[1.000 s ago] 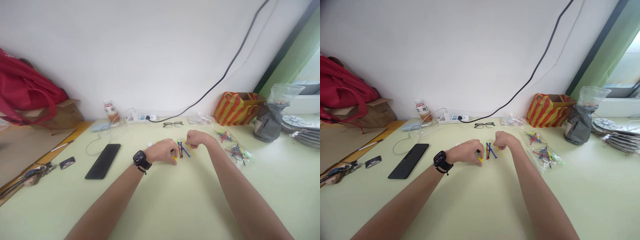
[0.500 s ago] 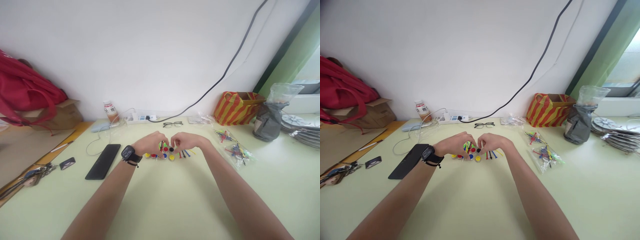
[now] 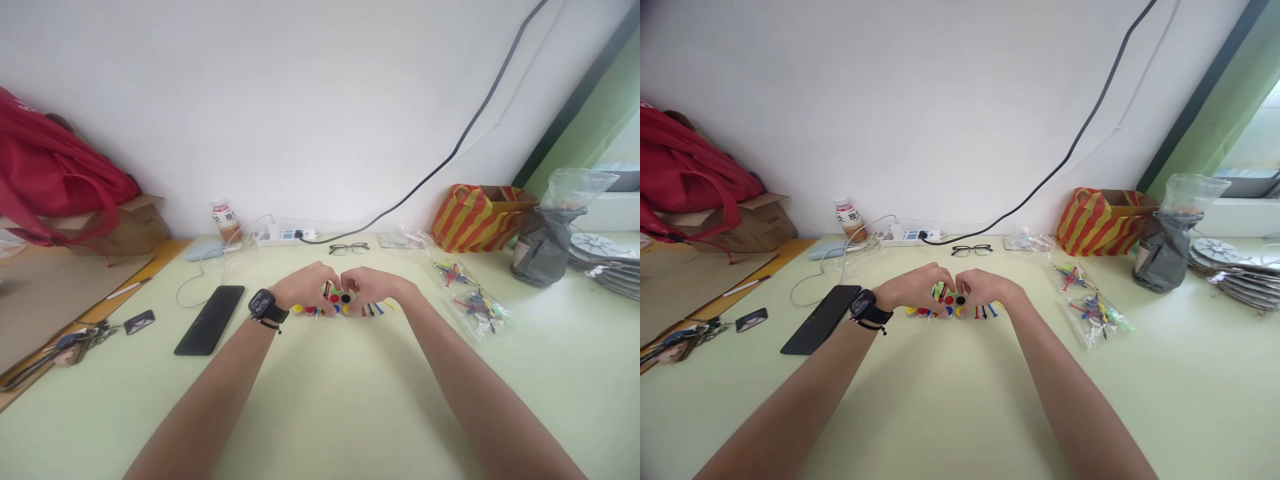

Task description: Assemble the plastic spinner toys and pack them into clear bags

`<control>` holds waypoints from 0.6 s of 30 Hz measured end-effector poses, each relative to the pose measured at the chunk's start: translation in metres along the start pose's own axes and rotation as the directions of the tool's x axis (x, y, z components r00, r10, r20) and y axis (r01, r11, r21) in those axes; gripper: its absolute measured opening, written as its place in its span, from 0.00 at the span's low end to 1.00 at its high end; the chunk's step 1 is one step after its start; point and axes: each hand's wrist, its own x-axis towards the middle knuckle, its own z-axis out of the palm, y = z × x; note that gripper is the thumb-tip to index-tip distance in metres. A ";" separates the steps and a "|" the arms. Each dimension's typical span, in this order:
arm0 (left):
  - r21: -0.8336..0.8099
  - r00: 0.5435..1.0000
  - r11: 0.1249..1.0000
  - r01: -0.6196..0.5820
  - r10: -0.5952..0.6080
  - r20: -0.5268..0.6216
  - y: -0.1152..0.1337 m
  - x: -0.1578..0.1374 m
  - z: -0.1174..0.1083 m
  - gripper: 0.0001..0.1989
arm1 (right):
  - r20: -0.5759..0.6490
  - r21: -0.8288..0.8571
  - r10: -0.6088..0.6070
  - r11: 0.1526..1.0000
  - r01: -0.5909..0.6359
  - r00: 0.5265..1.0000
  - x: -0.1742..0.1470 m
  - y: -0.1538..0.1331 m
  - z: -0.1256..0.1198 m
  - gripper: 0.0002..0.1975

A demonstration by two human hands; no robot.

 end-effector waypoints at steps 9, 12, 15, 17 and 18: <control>-0.038 0.999 0.999 -0.011 0.009 -0.051 -0.017 0.001 0.004 0.14 | -0.050 0.015 0.430 0.903 -0.430 0.901 -0.016 0.036 -0.015 0.14; -0.056 0.999 0.998 0.004 -0.007 -0.050 -0.019 0.003 0.008 0.12 | 0.086 0.080 0.460 0.881 -0.466 0.884 -0.018 0.043 -0.013 0.16; -0.049 0.999 0.999 0.016 -0.018 -0.048 -0.020 0.003 0.008 0.11 | 0.158 0.155 0.438 0.874 -0.461 0.885 -0.017 0.036 -0.010 0.16; -0.049 0.999 0.999 0.017 -0.020 -0.046 -0.019 0.003 0.008 0.11 | 0.172 0.187 0.430 0.869 -0.458 0.886 -0.015 0.029 -0.009 0.16; -0.053 0.999 0.998 0.017 -0.019 -0.047 -0.018 0.002 0.007 0.11 | 0.173 0.198 0.427 0.868 -0.455 0.888 -0.014 0.026 -0.008 0.16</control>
